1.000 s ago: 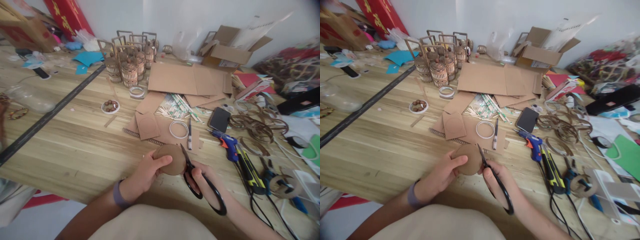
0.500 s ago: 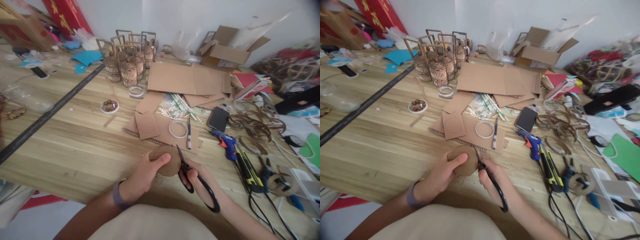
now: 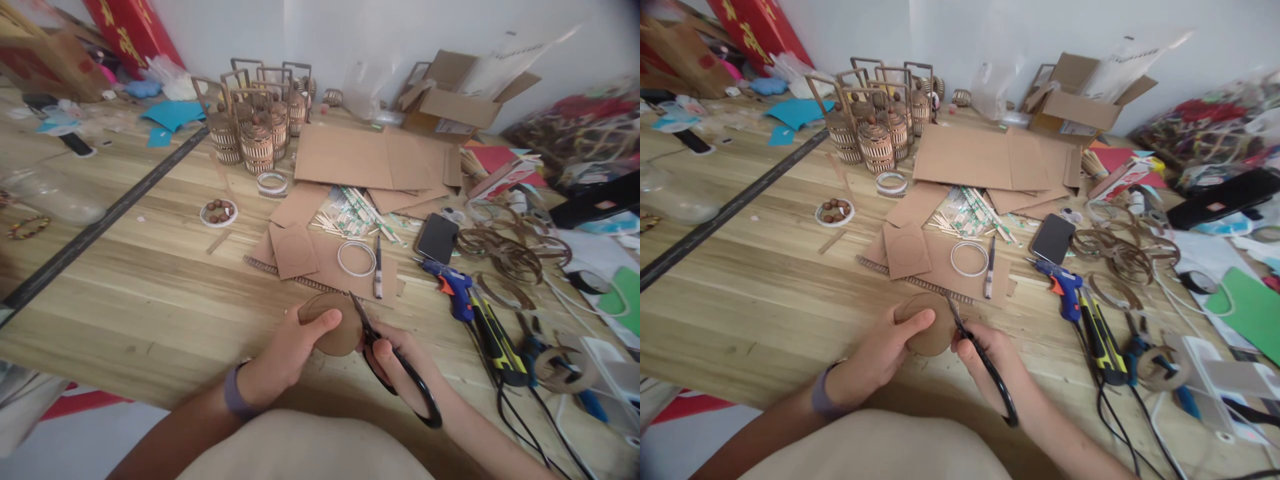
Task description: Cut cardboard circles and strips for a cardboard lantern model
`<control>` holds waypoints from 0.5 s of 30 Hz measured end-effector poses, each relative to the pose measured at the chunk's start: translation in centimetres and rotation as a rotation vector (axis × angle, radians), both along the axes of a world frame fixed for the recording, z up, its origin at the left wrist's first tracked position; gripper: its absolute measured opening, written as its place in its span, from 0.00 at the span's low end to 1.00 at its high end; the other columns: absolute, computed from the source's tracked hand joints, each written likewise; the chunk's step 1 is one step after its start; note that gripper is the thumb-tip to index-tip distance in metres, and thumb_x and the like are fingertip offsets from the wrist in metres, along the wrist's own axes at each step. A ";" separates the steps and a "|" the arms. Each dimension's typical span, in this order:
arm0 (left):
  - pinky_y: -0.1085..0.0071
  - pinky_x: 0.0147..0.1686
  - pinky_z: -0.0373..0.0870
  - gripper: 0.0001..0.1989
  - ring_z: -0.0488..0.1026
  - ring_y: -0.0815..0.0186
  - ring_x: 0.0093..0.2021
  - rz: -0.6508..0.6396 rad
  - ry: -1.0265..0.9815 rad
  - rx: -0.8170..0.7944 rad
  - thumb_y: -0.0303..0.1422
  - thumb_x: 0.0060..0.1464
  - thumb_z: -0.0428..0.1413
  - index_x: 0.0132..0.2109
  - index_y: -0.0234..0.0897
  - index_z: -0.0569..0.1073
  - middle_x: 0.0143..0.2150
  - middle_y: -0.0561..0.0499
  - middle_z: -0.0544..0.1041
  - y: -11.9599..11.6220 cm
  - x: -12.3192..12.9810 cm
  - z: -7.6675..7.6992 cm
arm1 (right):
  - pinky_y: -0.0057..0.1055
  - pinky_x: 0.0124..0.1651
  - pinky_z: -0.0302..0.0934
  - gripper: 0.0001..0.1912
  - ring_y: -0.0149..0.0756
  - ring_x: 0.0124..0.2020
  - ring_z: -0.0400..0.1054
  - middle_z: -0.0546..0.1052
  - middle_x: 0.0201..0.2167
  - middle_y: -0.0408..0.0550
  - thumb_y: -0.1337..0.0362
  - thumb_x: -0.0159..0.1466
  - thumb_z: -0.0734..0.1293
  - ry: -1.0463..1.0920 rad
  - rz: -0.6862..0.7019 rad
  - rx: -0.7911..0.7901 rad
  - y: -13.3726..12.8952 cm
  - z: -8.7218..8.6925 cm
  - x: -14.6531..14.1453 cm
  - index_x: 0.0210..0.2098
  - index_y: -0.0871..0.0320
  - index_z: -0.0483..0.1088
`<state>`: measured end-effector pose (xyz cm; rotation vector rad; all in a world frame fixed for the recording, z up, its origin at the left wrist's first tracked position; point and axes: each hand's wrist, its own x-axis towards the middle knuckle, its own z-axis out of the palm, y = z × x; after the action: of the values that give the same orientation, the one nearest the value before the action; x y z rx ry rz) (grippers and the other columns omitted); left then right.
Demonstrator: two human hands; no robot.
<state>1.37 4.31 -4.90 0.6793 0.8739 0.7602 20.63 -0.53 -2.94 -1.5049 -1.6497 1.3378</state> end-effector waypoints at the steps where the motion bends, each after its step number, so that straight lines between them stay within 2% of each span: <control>1: 0.53 0.60 0.68 0.26 0.76 0.46 0.57 0.002 0.001 -0.005 0.46 0.48 0.69 0.50 0.34 0.81 0.50 0.41 0.83 0.0 0.0 0.0 | 0.28 0.19 0.44 0.38 0.28 0.17 0.48 0.59 0.16 0.37 0.27 0.64 0.51 -0.008 -0.003 0.002 0.0 0.0 0.0 0.31 0.56 0.66; 9: 0.56 0.56 0.70 0.26 0.77 0.47 0.53 -0.013 0.023 -0.027 0.45 0.47 0.69 0.49 0.33 0.81 0.49 0.41 0.83 0.1 0.0 0.4 | 0.27 0.19 0.45 0.39 0.28 0.17 0.48 0.59 0.16 0.37 0.26 0.63 0.50 -0.035 -0.003 -0.012 -0.4 0.4 0.2 0.30 0.56 0.66; 15: 0.57 0.52 0.72 0.22 0.79 0.50 0.48 -0.011 0.079 -0.043 0.45 0.45 0.70 0.43 0.34 0.82 0.45 0.43 0.84 0.0 0.0 0.5 | 0.27 0.18 0.47 0.40 0.28 0.15 0.50 0.59 0.14 0.36 0.24 0.61 0.50 -0.015 0.020 -0.026 -0.3 0.1 0.6 0.31 0.56 0.67</control>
<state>1.39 4.33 -4.41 0.6795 0.9551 0.7066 21.25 -0.85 -2.85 -1.5204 -1.6671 1.3670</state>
